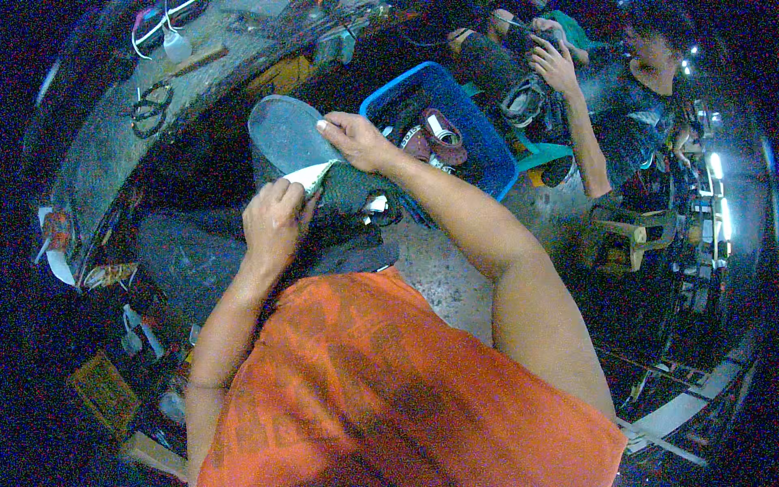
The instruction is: The person sits on the floor and repairs a dark sneaker by hand. They repeatedly peel back the upper from the sole, apply glue from a small bottle to the seam, and press the parts together. The person also picks up a white shoe insert from the workbench and places it inside the shoe.
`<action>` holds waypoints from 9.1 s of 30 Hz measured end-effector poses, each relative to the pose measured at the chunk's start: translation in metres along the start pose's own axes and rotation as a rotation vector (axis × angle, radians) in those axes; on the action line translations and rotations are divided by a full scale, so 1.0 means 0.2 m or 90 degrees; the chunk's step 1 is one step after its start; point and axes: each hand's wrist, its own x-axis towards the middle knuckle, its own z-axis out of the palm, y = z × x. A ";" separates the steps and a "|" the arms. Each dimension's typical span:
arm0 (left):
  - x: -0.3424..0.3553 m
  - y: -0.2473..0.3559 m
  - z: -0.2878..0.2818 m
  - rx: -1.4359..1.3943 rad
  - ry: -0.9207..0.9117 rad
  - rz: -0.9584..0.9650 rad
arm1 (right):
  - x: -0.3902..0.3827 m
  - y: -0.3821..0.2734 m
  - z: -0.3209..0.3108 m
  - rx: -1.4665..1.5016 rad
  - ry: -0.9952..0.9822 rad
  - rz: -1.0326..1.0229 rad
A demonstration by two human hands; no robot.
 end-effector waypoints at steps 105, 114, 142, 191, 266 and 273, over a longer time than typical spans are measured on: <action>0.06 -0.24 -0.49 -0.810 0.249 -0.415 | -0.33 -0.65 0.31 -0.154 0.121 -0.180; -0.02 -0.53 -0.28 -0.764 0.140 -0.551 | -0.06 -0.56 0.27 -0.248 -0.212 -0.040; 0.16 -0.45 -0.05 -0.608 0.030 -0.462 | -0.18 -0.53 -0.03 -0.106 -0.130 0.127; 0.18 -0.19 -0.13 -0.436 0.064 -0.287 | -0.46 -0.47 0.19 0.224 -0.182 0.312; 0.35 -0.28 -0.17 -0.339 -0.100 -0.360 | -0.38 -0.46 0.11 0.276 -0.060 0.356; 0.39 -0.26 -0.17 -0.330 -0.105 -0.338 | -0.21 -0.29 0.11 0.021 0.203 0.045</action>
